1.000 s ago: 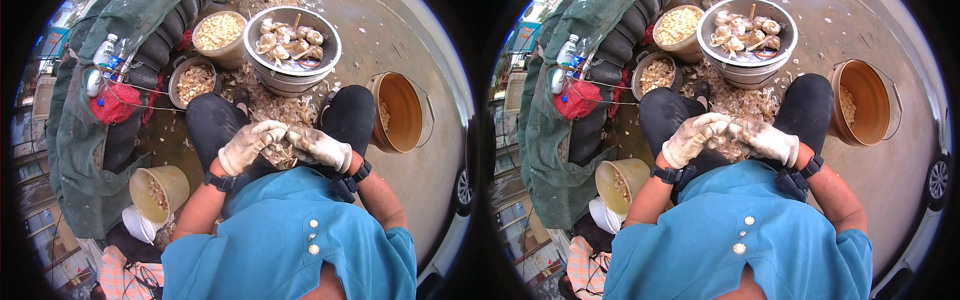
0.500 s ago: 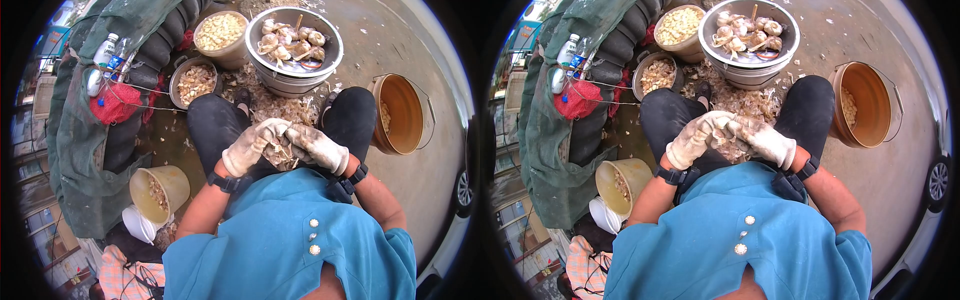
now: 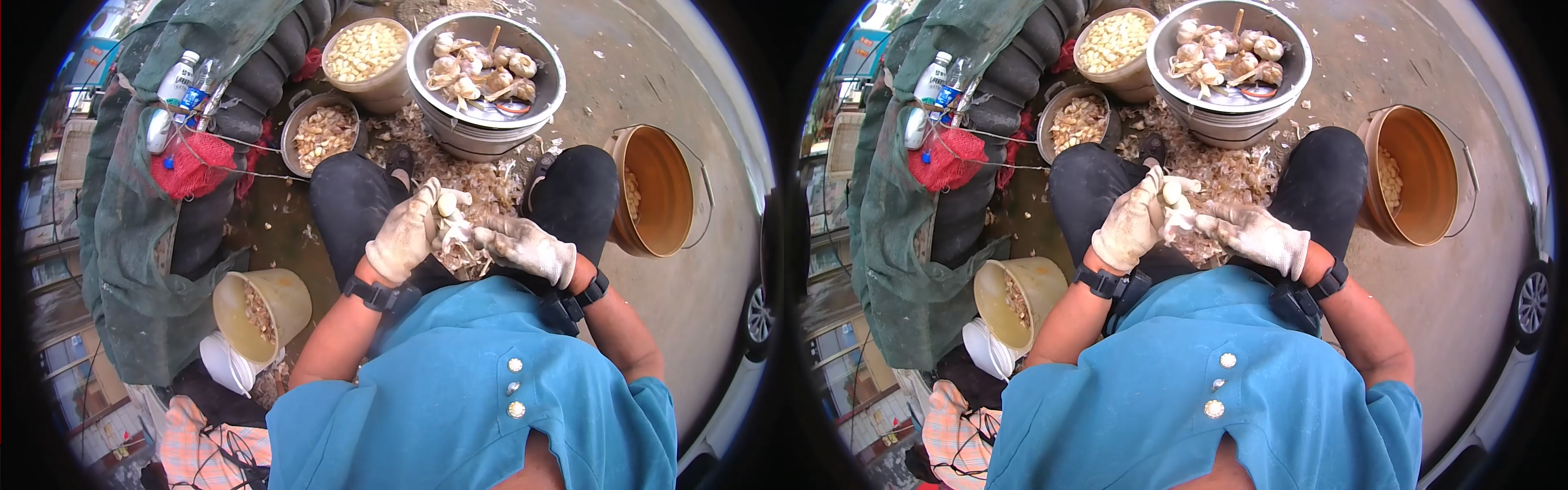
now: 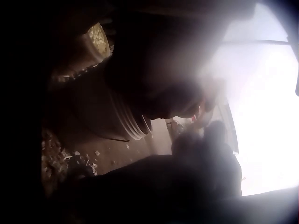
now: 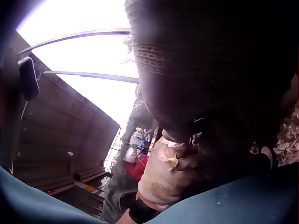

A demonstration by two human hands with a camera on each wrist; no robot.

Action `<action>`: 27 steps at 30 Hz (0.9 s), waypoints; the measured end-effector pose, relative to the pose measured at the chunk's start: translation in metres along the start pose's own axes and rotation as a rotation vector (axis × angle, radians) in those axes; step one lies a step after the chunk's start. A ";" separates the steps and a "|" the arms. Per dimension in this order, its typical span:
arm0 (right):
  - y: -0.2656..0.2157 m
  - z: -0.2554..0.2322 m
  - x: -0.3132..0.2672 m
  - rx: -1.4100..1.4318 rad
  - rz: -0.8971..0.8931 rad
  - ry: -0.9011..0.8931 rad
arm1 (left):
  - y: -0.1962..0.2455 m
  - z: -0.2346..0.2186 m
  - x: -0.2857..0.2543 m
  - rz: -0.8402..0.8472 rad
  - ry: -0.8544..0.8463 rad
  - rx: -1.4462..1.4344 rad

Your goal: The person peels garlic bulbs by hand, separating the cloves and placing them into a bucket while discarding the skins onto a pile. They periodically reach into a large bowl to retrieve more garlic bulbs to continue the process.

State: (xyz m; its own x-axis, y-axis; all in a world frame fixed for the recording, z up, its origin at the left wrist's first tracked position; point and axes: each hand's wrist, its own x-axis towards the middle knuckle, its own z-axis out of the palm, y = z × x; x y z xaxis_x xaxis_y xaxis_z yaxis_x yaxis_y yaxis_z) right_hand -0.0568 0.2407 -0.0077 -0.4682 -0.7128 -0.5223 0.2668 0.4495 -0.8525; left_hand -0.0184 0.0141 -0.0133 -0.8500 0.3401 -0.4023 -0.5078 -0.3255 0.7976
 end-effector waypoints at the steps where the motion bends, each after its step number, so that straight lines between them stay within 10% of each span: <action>1: 0.005 -0.003 0.003 0.057 0.054 0.059 | 0.001 0.001 -0.001 -0.010 0.034 0.084; 6: 0.008 -0.013 0.010 0.080 0.141 0.336 | -0.015 -0.007 0.006 0.034 -0.124 -0.031; 8: 0.004 -0.008 0.009 0.151 0.055 0.350 | -0.018 0.001 0.010 0.414 0.028 0.679; 13: -0.001 -0.003 0.009 0.615 -0.022 0.130 | -0.019 0.015 0.013 0.401 0.074 0.847; 19: 0.005 -0.008 0.009 0.881 -0.017 -0.026 | 0.014 0.040 0.004 0.048 -0.022 0.432; 27: 0.018 -0.017 0.009 1.250 -0.041 -0.122 | -0.004 0.031 0.020 0.224 -0.112 0.235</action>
State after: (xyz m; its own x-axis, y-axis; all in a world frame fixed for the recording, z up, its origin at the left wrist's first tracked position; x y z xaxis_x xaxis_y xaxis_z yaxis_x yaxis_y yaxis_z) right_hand -0.0703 0.2517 -0.0277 -0.4316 -0.7892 -0.4369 0.8999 -0.3429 -0.2696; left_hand -0.0292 0.0499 -0.0107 -0.9094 0.3821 -0.1642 -0.2530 -0.1949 0.9476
